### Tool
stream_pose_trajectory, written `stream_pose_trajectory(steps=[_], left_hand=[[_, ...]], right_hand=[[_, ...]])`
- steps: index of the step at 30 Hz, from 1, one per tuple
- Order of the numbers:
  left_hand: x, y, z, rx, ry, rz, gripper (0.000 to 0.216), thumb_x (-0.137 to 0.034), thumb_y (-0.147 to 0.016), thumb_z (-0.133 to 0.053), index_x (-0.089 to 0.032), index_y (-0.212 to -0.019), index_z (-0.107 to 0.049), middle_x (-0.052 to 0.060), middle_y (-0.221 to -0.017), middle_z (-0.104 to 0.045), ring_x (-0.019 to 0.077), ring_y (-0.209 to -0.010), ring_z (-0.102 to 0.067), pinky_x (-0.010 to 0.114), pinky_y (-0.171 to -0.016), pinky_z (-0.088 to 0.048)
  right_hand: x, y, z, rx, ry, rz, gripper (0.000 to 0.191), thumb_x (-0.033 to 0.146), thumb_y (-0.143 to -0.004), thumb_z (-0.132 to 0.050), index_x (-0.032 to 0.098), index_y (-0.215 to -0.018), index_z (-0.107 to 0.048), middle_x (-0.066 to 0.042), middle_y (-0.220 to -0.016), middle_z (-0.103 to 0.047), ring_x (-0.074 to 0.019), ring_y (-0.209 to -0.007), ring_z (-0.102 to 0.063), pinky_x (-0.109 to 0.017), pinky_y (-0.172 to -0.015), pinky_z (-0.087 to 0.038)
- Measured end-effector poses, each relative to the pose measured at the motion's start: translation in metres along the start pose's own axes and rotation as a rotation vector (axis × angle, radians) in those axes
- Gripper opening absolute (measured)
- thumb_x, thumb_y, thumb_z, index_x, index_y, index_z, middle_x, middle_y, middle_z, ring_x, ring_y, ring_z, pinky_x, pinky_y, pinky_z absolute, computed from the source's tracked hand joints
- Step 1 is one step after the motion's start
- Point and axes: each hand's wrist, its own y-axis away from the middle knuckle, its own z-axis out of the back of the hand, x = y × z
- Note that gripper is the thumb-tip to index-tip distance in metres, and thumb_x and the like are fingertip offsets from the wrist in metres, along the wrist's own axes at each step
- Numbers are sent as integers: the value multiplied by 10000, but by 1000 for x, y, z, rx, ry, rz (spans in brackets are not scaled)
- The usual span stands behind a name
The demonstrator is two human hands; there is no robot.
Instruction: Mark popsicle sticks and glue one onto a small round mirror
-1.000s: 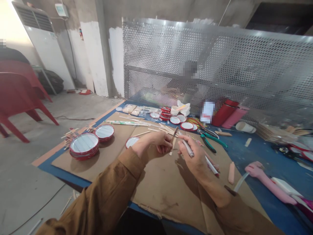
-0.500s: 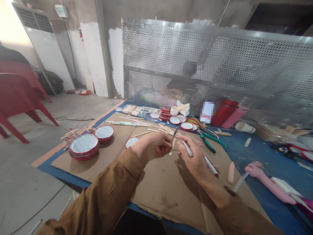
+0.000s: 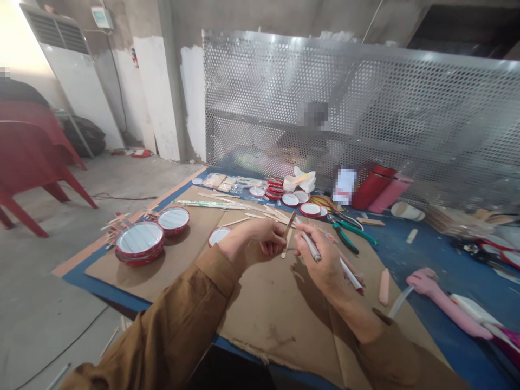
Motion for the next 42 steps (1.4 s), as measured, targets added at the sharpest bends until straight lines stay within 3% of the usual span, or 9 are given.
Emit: stream_pose_trajectory(steps=[8, 14, 27, 42], left_hand=[[-3, 2, -1, 2, -33, 9, 127, -227, -853, -576, -147, -754, -567, -14, -605, -597, 102, -538, -583, 252, -614, -513], [-1, 1, 0, 8, -7, 11, 153, -267, -837, -612, -143, -749, -596, -3, -618, -607, 109, -539, -580, 260, -613, -503], [0, 0, 0, 5, 3, -7, 160, -274, -816, -632, -142, -741, -582, 0, -621, -617, 115, -523, -593, 261, -596, -510], [2, -2, 1, 22, 13, 3, 152, -257, -840, -634, -139, -754, -588, -2, -626, -619, 104, -531, -593, 259, -605, -521]], right_hand=[[-2, 0, -2, 27, -2, 33, 235, 335, -960, -492, 212, -1131, -596, -79, -993, -696, -218, -805, -672, -363, -743, -537], [5, 0, 2, 3, 16, 43, 222, 316, -959, -488, 198, -1112, -598, -56, -903, -693, -180, -669, -651, -339, -707, -536], [0, 0, 0, 53, 47, 80, 210, 313, -968, -486, 204, -1105, -603, -88, -1006, -706, -244, -921, -673, -386, -806, -522], [-2, 0, -1, 32, 20, 92, 181, 284, -965, -495, 208, -1094, -597, -74, -975, -700, -230, -878, -676, -377, -802, -528]])
